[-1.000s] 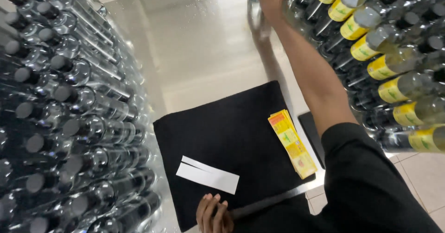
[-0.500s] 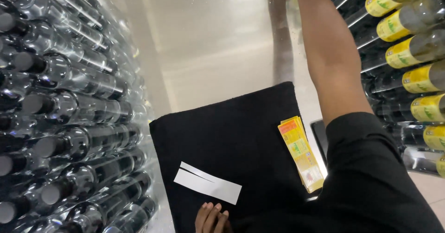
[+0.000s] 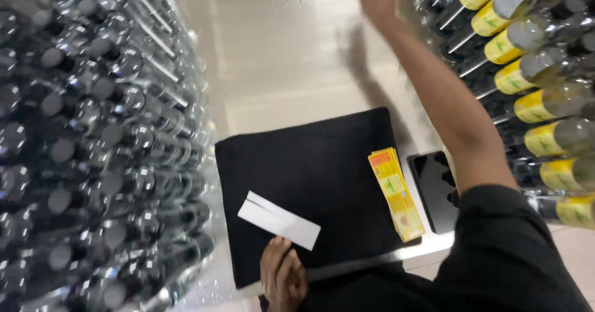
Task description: Manually applying adhesive labels to plastic bottles at a workstation
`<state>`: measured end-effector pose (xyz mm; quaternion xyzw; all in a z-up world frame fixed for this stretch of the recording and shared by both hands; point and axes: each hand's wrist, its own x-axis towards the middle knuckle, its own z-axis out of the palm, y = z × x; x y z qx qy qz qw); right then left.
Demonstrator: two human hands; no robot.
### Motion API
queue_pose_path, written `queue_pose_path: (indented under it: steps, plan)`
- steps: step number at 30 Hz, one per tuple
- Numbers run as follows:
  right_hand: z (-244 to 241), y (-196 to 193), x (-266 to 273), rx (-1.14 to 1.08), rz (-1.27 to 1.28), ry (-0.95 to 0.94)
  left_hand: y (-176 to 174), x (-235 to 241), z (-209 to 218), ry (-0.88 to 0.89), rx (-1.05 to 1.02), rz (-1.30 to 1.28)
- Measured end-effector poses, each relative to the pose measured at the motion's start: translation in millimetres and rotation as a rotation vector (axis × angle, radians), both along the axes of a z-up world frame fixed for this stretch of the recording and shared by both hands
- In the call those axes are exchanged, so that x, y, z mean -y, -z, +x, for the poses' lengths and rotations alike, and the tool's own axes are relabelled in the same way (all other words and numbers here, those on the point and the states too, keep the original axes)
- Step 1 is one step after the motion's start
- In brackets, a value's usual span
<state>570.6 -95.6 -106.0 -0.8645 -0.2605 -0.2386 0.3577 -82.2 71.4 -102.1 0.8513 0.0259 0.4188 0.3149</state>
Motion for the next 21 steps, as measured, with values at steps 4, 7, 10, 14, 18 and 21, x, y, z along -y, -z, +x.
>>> queue_pose_path:
  steps: [4, 7, 10, 14, 18, 21]
  plan:
    - [-200.9, -55.6, -16.2, -0.092, 0.0, -0.263, -34.7, -3.4, 1.1, 0.218, -0.067, -0.43]
    - [-393.7, -128.6, -35.4, -0.228, 0.021, -0.706, -71.6, 0.9, 14.8, 0.498, -0.009, -1.007]
    - [-509.9, -157.2, -16.1, -0.261, -0.018, -1.007, -105.1, 12.3, 16.0, 0.752, 0.006, -1.024]
    - [-571.4, -150.7, 14.4, -0.349, 0.005, -1.029, -160.1, 19.5, 1.7, 1.093, -0.621, -0.911]
    - [-588.4, -173.6, 34.0, -0.657, -0.145, -1.137, -165.6, 2.4, -2.0, 1.343, -0.727, -0.877]
    - [-586.5, -159.4, 31.6, -0.833, -0.152, -0.931, -145.6, -3.7, 10.2, 1.213, -0.611, -0.467]
